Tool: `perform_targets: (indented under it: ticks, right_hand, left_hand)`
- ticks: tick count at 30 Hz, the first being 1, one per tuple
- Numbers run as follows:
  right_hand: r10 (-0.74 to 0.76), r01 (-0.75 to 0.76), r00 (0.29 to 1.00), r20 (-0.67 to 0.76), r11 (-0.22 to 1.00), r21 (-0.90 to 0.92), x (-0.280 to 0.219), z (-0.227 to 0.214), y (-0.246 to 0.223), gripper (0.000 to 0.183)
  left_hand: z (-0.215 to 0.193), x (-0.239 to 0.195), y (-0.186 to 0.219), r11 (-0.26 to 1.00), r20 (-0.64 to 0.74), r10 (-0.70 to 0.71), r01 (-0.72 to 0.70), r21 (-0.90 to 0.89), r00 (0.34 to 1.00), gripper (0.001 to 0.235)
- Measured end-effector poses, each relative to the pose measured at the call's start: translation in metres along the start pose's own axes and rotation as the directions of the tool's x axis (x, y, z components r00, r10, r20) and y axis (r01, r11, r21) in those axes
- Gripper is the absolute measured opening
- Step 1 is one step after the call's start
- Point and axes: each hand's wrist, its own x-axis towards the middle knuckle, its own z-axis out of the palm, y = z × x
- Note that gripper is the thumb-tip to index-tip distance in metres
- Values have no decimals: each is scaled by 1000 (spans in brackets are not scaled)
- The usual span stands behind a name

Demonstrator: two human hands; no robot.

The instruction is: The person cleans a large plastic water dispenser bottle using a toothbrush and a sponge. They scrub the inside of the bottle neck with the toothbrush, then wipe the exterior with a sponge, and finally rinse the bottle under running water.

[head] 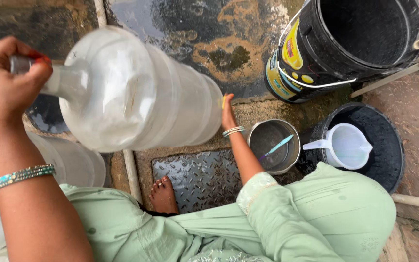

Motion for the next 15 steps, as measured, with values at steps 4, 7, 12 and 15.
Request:
perform_targets:
  ticks: [4,7,12,15]
  right_hand:
    - [-95,93,995,11,936,-339,15,29,-29,92]
    - [-557,622,765,323,769,-147,-13,90,-105,79]
    - [-781,898,440,443,382,-219,-86,138,-179,89]
    - [-790,808,543,284,399,-434,-84,113,-145,88]
  left_hand:
    - [-5,-5,10,999,10,5,-6,34,1000,11]
    - [1,-4,19,992,2,59,-59,108,998,13]
    - [6,-1,33,965,-21,67,-60,256,998,16]
    - [2,-4,25,971,13,54,-56,235,998,15]
